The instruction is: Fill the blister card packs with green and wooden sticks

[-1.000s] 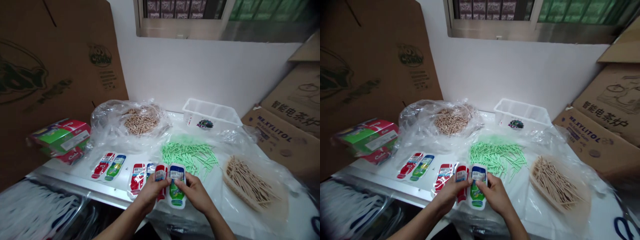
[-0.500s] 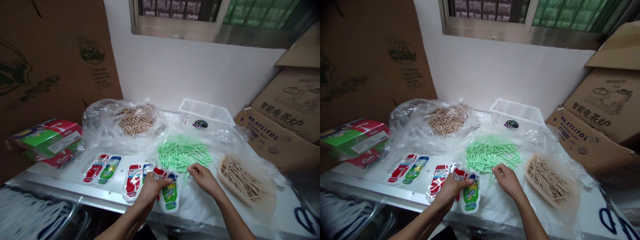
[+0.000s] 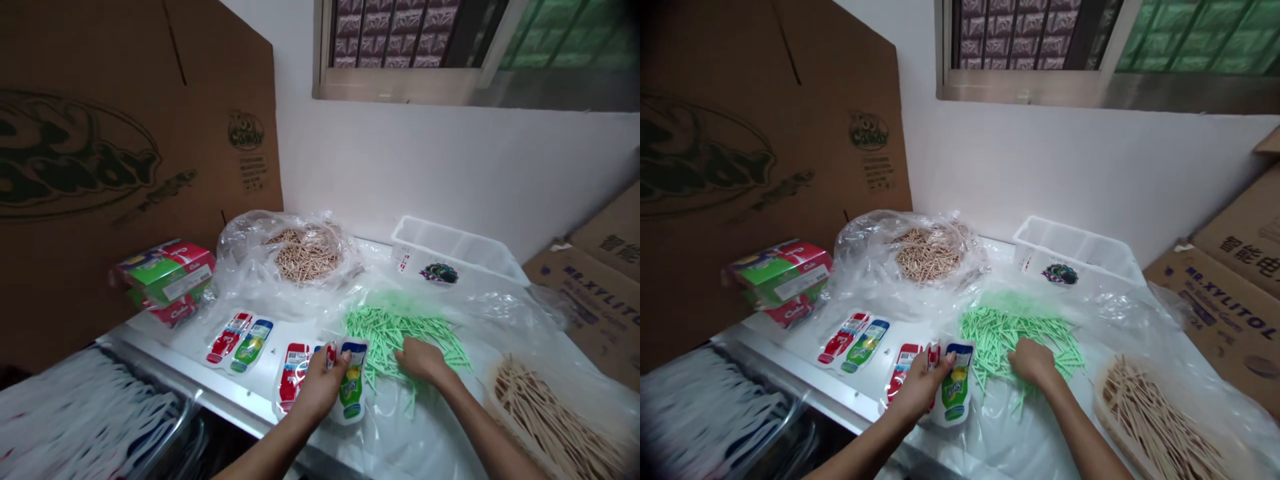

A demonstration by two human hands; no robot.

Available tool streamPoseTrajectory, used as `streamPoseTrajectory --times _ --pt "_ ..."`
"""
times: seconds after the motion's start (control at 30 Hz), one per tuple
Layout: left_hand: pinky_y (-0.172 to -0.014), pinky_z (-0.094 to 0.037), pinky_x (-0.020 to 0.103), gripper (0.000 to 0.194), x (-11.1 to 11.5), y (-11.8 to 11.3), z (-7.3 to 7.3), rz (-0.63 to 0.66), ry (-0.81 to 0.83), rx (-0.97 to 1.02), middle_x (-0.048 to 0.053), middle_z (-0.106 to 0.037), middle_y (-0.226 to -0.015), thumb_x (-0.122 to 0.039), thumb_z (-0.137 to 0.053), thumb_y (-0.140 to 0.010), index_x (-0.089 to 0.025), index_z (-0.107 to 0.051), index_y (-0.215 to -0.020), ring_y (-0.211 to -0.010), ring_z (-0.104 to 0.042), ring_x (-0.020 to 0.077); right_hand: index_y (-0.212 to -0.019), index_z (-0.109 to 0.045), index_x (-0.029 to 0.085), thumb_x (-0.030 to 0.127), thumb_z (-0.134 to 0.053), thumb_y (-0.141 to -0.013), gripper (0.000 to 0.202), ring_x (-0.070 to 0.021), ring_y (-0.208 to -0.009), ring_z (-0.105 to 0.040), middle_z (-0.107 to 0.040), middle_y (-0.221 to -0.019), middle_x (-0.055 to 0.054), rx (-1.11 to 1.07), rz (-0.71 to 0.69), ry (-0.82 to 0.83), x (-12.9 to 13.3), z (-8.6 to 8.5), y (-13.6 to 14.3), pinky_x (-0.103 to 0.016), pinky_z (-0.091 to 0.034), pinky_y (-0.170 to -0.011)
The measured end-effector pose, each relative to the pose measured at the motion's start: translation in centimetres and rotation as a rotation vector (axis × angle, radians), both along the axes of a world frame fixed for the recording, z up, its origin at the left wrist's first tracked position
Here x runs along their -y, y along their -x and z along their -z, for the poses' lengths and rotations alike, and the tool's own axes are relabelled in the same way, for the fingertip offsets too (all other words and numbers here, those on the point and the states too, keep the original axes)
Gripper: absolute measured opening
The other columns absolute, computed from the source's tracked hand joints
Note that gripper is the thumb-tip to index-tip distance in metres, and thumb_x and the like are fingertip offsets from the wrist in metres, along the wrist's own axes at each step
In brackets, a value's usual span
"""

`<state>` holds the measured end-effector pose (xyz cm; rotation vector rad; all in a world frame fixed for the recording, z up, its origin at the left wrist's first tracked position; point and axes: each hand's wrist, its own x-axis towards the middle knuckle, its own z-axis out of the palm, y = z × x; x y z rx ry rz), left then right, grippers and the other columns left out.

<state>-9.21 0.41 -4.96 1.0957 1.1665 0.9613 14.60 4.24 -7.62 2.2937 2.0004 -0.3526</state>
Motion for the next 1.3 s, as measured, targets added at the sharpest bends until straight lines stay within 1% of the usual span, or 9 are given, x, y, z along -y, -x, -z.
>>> streamPoseTrajectory --times 0.2,0.47,0.6,0.77,0.87,0.97,1.07,1.2,1.3 --pt "-0.082 -0.047 0.036 0.033 -3.2 -1.5 0.3 -0.024 -0.125 -0.079 0.009 -0.069 -0.088 -0.043 -0.054 -0.078 -0.015 -0.063 -0.092 -0.099 -0.059 0.028 -0.088 -0.055 0.013 0.023 -0.036 -0.084 0.022 -0.0256 -0.088 -0.059 -0.063 -0.091 -0.014 -0.017 -0.065 -0.079 1.0 0.5 -2.4 -0.033 -0.037 -0.071" --pt "-0.074 -0.045 0.029 0.025 -8.1 -6.3 0.1 0.041 -0.44 -0.394 0.005 -0.064 -0.084 -0.037 -0.039 -0.087 -0.017 -0.054 -0.088 -0.082 -0.059 0.0192 -0.1 -0.049 0.016 0.018 -0.029 -0.09 0.023 -0.0198 -0.098 -0.052 -0.061 -0.094 -0.008 -0.081 -0.145 -0.27 2.2 1.0 -3.9 -0.037 -0.023 -0.097" --pt "-0.067 -0.042 0.027 0.018 -8.7 -9.5 -0.3 0.087 -0.517 -0.57 0.002 -0.061 -0.077 -0.03 -0.036 -0.088 -0.02 -0.051 -0.085 -0.073 -0.056 0.0169 -0.104 -0.051 0.019 0.014 -0.034 -0.088 0.024 -0.0196 -0.103 -0.05 -0.061 -0.104 -0.007 -0.098 -0.257 -0.367 2.8 -0.2 -3.5 -0.04 -0.017 -0.102" --pt "-0.065 -0.04 0.026 0.012 -7.6 -13.8 0.8 0.222 -0.564 -0.583 0.002 -0.061 -0.073 -0.02 -0.041 -0.084 -0.02 -0.053 -0.083 -0.069 -0.055 0.0168 -0.097 -0.057 0.016 0.007 -0.041 -0.08 0.026 -0.0247 -0.101 -0.05 -0.062 -0.096 -0.012 -0.032 -0.358 -0.42 2.5 -2.0 -1.8 -0.042 -0.018 -0.102" --pt "-0.068 -0.041 0.025 0.018 -7.1 -14.8 0.9 0.268 -0.599 -0.49 0.003 -0.064 -0.082 -0.016 -0.041 -0.083 -0.02 -0.057 -0.091 -0.075 -0.057 0.0164 -0.093 -0.058 0.013 0.007 -0.041 -0.078 0.023 -0.0263 -0.095 -0.052 -0.062 -0.09 -0.014 -0.113 -0.319 -0.384 2.0 -1.9 -2.0 -0.041 -0.029 -0.094" --pt "-0.074 -0.042 0.027 0.025 -7.6 -14.5 0.4 0.135 -0.618 -0.305 0.003 -0.066 -0.091 -0.023 -0.037 -0.088 -0.02 -0.059 -0.1 -0.08 -0.058 0.0171 -0.093 -0.054 0.013 0.012 -0.033 -0.085 0.023 -0.0218 -0.079 -0.055 -0.061 -0.08 -0.01 -0.22 -0.252 -0.367 1.9 -1.0 -3.2 -0.033 -0.04 -0.075" --pt "-0.078 -0.042 0.029 0.03 -8.6 -14.0 0.0 0.007 -0.618 -0.195 0.004 -0.066 -0.092 -0.032 -0.035 -0.091 -0.02 -0.059 -0.105 -0.082 -0.058 0.0179 -0.098 -0.048 0.017 0.027 -0.03 -0.092 0.021 -0.0179 -0.071 -0.054 -0.058 -0.077 -0.004 -0.54 -0.121 -0.406 2.4 -0.4 -3.9 -0.029 -0.042 -0.065" --pt "-0.075 -0.043 0.031 0.028 -8.7 -14.4 1.0 0.032 -0.52 -0.146 0.004 -0.065 -0.082 -0.036 -0.044 -0.087 -0.017 -0.064 -0.087 -0.076 -0.057 0.0188 -0.079 -0.046 0.022 0.045 -0.037 -0.09 0.027 -0.0142 -0.06 -0.048 -0.049 -0.064 0.003 -1.012 0.013 -0.467 2.3 -0.6 -2.8 -0.026 -0.041 -0.059" --pt "-0.072 -0.045 0.032 0.029 -7.6 -15.7 2.2 0.026 -0.409 -0.086 0.005 -0.065 -0.075 -0.037 -0.045 -0.085 -0.015 -0.064 -0.08 -0.072 -0.058 0.0197 -0.072 -0.043 0.022 0.05 -0.039 -0.087 0.032 -0.0128 -0.052 -0.045 -0.046 -0.059 0.005 -1.191 0.226 -0.586 1.5 -0.7 -1.5 -0.025 -0.038 -0.053"
